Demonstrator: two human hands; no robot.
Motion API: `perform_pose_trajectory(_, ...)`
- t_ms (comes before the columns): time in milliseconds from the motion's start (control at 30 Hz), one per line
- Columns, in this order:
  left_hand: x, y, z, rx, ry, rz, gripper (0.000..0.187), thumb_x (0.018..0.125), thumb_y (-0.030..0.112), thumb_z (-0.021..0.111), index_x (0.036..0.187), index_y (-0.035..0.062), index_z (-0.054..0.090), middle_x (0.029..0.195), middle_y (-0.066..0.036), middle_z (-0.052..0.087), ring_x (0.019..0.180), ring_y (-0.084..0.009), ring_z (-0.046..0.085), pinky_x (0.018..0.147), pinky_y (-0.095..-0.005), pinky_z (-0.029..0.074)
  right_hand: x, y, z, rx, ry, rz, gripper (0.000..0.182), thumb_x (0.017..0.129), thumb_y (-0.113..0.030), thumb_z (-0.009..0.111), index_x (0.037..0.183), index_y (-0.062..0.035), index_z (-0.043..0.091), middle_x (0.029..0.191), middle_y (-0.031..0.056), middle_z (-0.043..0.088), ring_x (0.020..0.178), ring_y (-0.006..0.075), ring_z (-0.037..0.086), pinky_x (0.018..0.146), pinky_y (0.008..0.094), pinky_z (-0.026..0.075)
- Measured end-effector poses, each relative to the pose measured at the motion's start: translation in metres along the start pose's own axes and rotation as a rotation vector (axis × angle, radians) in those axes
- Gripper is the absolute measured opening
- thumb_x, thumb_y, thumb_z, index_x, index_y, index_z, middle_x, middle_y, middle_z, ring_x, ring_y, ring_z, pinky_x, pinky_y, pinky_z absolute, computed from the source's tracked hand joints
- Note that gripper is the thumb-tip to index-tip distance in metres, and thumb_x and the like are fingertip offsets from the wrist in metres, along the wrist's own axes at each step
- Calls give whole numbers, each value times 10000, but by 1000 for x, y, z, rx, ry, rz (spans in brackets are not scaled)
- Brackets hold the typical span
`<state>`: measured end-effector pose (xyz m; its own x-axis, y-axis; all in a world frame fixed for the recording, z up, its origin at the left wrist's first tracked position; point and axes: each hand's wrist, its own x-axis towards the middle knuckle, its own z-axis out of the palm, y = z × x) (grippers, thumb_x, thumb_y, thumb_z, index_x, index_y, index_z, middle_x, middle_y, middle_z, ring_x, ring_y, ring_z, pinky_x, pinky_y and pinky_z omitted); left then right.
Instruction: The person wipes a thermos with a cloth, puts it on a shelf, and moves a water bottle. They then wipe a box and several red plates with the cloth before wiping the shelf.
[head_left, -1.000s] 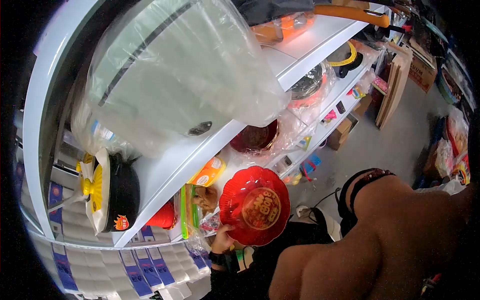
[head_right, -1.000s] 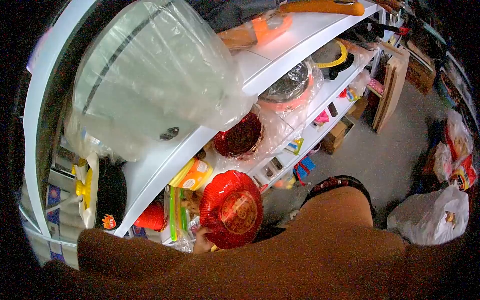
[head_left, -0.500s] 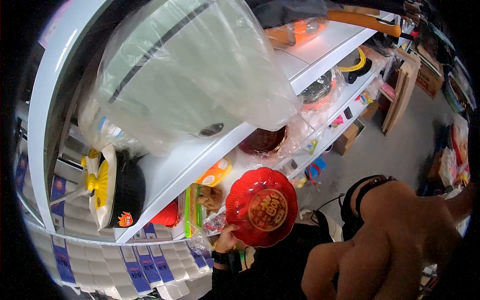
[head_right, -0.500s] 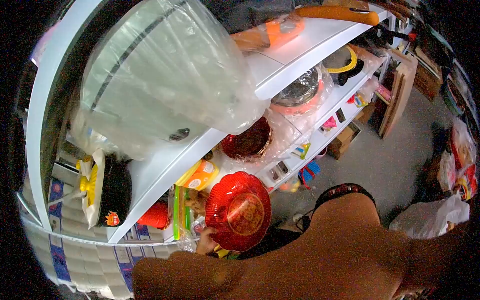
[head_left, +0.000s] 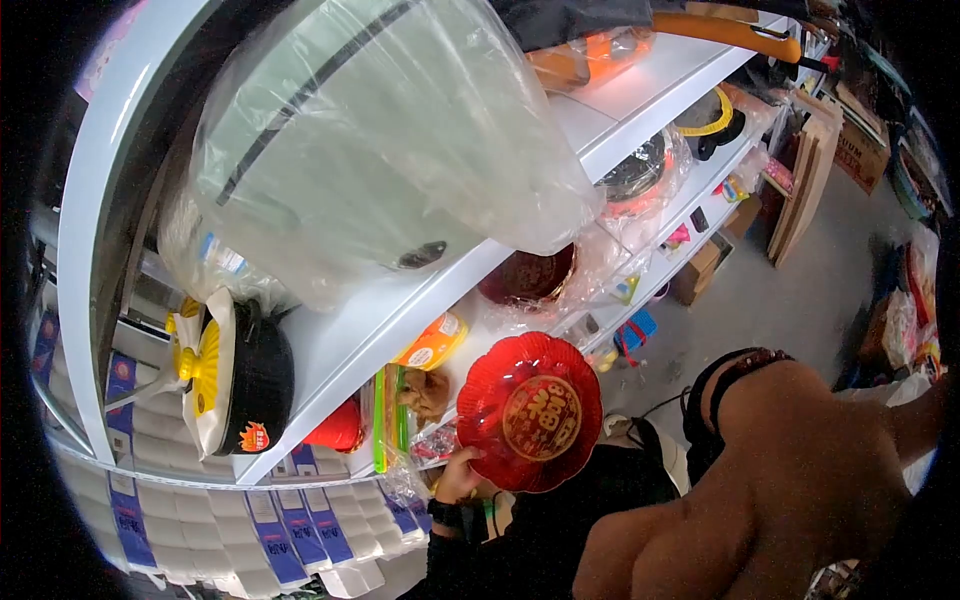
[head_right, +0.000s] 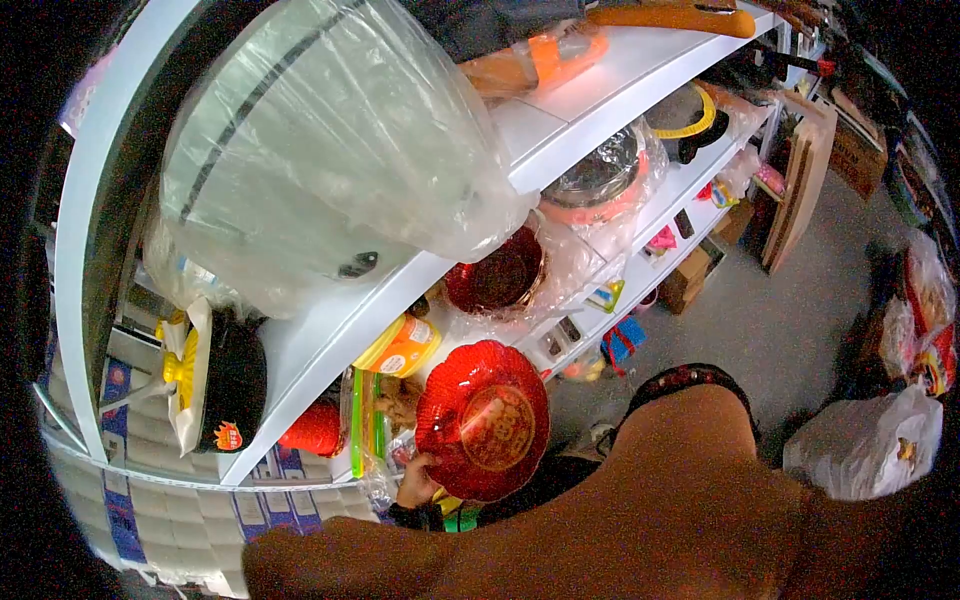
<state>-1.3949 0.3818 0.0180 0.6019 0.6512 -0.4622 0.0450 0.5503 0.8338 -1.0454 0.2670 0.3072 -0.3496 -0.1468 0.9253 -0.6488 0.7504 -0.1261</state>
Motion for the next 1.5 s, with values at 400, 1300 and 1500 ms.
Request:
perform_pose_trajectory(400, -3, 19, 25, -381, -23, -90, 396, 726, -45, 461, 1117, 15, 460, 1103, -87, 522, 1003, -219, 501, 879, -346, 400, -1, -1, 0, 20, -1, -28, 591, 845, -487, 144, 970, -94, 568, 865, 137, 566, 722, 183, 518, 672, 314, 419)
perform_pose_trajectory(1300, -4, 11, 13, -454, -75, -163, 281, 770, 11, 445, 1036, -49, 515, 1088, -110, 540, 999, -204, 496, 900, -323, 368, -7, 4, 2, 34, 8, -83, 517, 861, -429, 225, 974, -63, 573, 902, 132, 563, 724, 170, 531, 662, 309, 446)
perform_pose_trajectory(1500, -4, 12, 17, -396, -30, -142, 458, 735, -9, 456, 1189, 1, 400, 1136, -121, 514, 1050, -237, 488, 894, -367, 405, -9, 7, 2, 46, 13, -101, 501, 865, -416, 243, 975, -56, 574, 911, 131, 563, 724, 167, 533, 660, 308, 452)
